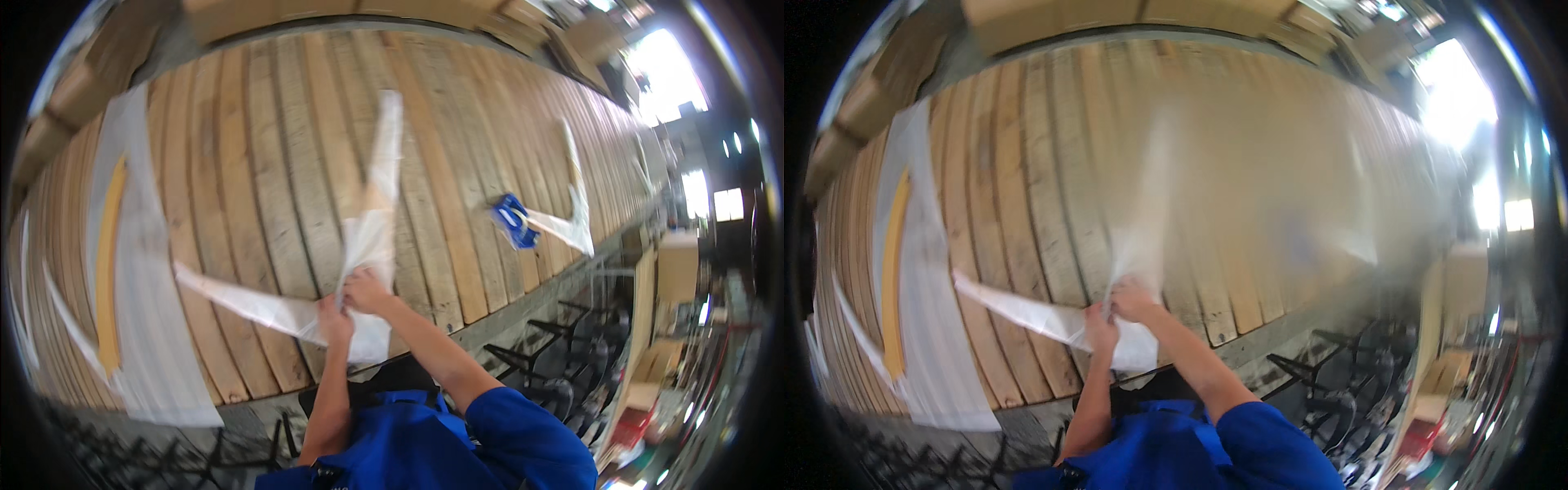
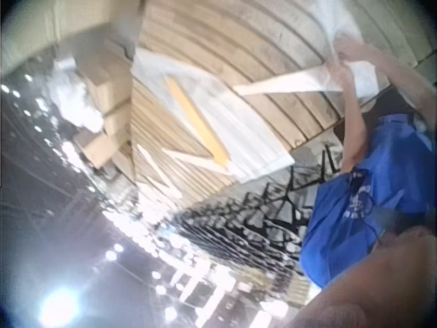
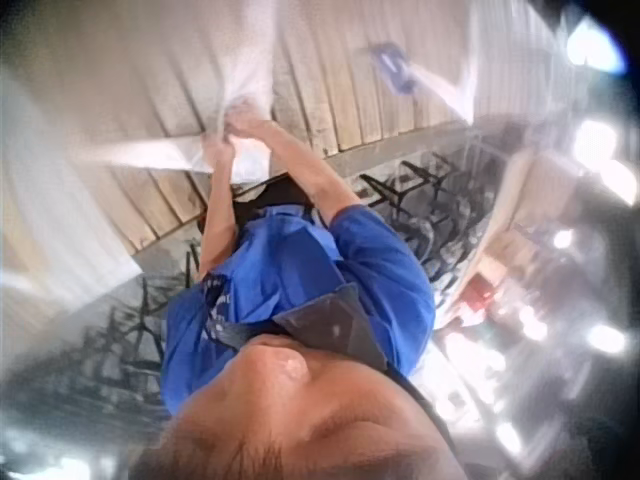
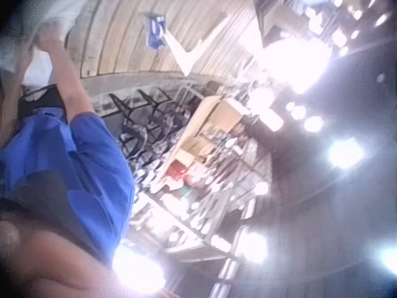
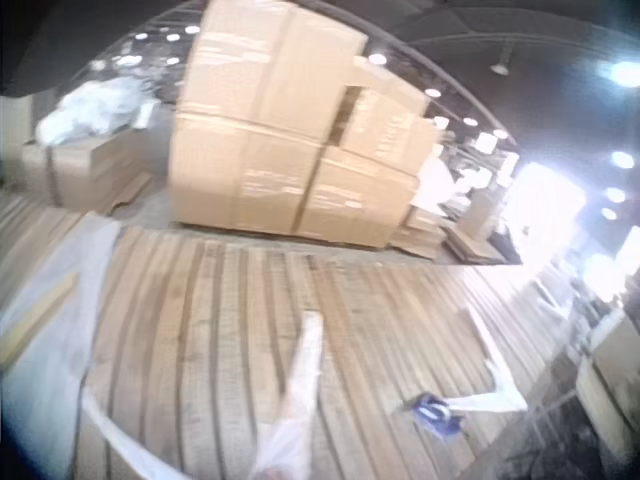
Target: The person wraps white chair legs in translucent paper on a wooden workbench. They fold the paper around each leg, secure it with tape from a blue dispenser, and place the wrapped legs aside. The process is repeated for multiple legs.
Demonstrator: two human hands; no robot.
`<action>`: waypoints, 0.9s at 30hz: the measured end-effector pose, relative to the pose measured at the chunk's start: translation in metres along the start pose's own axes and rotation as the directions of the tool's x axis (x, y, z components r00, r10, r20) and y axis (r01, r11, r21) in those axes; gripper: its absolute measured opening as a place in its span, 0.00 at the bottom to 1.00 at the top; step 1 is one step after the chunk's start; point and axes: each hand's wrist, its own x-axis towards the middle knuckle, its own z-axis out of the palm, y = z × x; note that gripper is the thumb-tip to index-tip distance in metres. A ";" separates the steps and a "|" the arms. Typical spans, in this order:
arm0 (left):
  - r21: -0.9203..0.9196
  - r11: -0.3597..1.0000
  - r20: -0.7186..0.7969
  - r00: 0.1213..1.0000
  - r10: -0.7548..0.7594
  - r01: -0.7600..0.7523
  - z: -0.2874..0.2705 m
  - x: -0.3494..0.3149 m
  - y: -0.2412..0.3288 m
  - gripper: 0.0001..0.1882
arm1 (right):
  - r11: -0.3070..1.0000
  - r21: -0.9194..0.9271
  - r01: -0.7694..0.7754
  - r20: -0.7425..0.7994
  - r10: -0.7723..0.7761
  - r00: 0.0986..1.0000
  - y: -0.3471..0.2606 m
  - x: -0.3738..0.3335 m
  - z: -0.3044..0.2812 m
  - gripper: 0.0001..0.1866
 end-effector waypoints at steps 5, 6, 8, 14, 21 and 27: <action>0.194 0.974 -0.070 0.988 0.134 -0.119 0.030 0.003 -0.015 0.23 | 0.956 0.272 0.109 -0.125 -0.078 0.989 0.038 -0.028 0.003 0.10; 0.098 0.991 -0.091 0.991 0.100 -0.091 0.030 0.002 -0.019 0.21 | 0.919 0.347 0.189 -0.244 -0.106 0.964 0.048 -0.040 -0.015 0.09; 0.272 0.952 -0.036 0.988 0.153 -0.138 0.021 0.005 -0.027 0.19 | 0.913 0.386 0.132 -0.361 0.017 0.933 0.089 -0.076 -0.059 0.09; 0.372 0.928 0.026 0.999 -0.037 0.025 0.027 0.015 -0.005 0.18 | 0.644 0.308 -0.700 -0.432 0.750 0.500 0.335 -0.263 -0.112 0.05; 0.491 0.860 -0.173 0.983 -0.056 0.135 0.053 -0.004 0.022 0.19 | 0.656 0.152 -0.740 -0.087 0.754 0.651 0.442 -0.336 -0.189 0.15; 0.473 0.862 -0.203 0.975 -0.095 0.183 0.062 -0.006 0.028 0.18 | 0.537 0.366 -0.760 0.219 0.744 0.632 0.491 -0.333 -0.176 0.17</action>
